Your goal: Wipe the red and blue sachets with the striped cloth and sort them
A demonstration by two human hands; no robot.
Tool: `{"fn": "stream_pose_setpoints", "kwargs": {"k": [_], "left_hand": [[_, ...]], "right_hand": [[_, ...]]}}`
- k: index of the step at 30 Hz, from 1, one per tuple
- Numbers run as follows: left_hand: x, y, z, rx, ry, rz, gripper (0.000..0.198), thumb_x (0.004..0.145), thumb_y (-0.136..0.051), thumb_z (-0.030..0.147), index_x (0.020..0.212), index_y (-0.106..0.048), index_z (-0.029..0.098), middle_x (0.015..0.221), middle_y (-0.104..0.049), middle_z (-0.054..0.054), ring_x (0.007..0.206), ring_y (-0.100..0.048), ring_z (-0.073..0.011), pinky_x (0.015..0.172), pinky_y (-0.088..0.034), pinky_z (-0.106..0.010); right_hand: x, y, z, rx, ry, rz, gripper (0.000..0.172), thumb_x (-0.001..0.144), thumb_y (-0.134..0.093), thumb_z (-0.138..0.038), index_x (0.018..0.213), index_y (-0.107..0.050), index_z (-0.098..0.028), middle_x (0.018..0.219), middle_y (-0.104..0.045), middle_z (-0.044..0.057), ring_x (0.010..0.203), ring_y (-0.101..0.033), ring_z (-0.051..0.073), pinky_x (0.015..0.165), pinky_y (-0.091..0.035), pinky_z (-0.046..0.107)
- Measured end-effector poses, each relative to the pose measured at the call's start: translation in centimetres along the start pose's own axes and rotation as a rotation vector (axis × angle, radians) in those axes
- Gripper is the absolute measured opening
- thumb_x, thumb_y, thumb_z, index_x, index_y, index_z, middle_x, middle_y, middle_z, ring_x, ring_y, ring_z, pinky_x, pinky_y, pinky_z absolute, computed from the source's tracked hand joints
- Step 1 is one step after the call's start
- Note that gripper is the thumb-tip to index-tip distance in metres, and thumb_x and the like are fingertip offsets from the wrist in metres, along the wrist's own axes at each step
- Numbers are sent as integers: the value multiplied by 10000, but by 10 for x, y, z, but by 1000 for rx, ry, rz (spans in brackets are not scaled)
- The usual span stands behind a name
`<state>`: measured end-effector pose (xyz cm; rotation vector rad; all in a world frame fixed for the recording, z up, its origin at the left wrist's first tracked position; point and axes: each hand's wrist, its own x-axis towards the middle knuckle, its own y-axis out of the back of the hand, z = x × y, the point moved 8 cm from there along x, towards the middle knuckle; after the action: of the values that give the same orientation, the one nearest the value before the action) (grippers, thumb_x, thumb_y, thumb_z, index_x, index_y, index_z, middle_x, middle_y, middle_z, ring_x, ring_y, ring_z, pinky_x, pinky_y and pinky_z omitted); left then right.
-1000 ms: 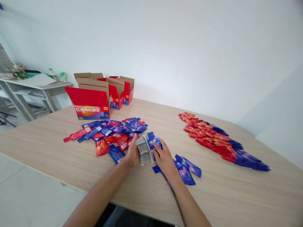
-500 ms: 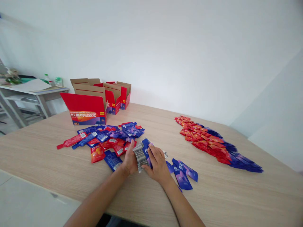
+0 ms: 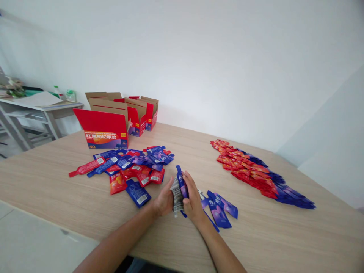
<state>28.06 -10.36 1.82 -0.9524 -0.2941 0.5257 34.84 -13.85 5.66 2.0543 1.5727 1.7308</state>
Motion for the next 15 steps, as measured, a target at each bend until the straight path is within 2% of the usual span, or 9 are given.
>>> {"fn": "stream_pose_setpoints", "kwargs": {"k": [3, 6, 10, 15], "left_hand": [[0, -1, 4, -40, -29, 11, 702, 914, -491, 682, 1344, -631, 145, 1153, -743, -151, 1118, -682, -325, 1041, -447, -429], [-1, -2, 12, -108, -45, 50, 685, 944, -430, 671, 1320, -644, 140, 1109, -755, -150, 1067, -703, -317, 1002, -480, -425], [-3, -3, 28, -196, -103, 121, 745, 919, -408, 727, 1249, -680, 117, 1035, -766, -162, 983, -724, -319, 925, -528, -424], [-10, 5, 49, -231, -168, 242, 861, 924, -275, 767, 1225, -684, 72, 1028, -757, -199, 956, -724, -330, 909, -538, -453]], "right_hand": [[1, -5, -2, -26, 58, -71, 965, 896, -335, -819, 1620, -166, -204, 1637, -294, 188, 1495, -334, 351, 1163, -401, 561], [3, -11, -6, -63, 109, -161, 882, 948, -545, -634, 1626, -136, -245, 1667, -231, 165, 1512, -305, 324, 1163, -411, 541], [5, -16, -13, -55, 135, -218, 720, 1037, -499, -371, 1631, -100, -288, 1674, -235, 118, 1523, -290, 262, 1174, -409, 518], [4, -19, -19, -63, 168, -248, 666, 1050, -438, -252, 1633, -117, -267, 1671, -242, 108, 1521, -291, 243, 1181, -409, 494]]}}
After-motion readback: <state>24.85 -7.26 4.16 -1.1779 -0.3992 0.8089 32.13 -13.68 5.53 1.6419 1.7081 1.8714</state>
